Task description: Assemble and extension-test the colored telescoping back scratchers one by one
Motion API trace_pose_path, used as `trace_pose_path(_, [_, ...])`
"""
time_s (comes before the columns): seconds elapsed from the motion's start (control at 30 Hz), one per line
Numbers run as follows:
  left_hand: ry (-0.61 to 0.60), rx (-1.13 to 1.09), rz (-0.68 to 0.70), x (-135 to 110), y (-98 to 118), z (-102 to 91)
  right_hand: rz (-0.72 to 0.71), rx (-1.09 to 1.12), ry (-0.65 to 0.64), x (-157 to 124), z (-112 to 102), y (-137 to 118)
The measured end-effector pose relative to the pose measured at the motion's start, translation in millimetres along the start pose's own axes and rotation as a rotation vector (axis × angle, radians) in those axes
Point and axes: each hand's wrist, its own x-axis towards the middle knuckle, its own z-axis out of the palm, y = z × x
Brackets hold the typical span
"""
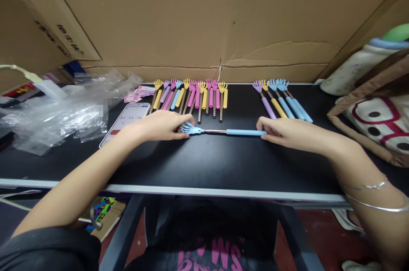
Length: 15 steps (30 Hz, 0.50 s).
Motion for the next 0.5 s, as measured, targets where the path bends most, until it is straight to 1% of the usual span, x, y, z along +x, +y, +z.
trace_pose_path(0.5, [-0.012, 0.002, -0.008, -0.1, 1.9, -1.3, -0.018, 0.008, 0.027, 1.1, 5.2, 5.2])
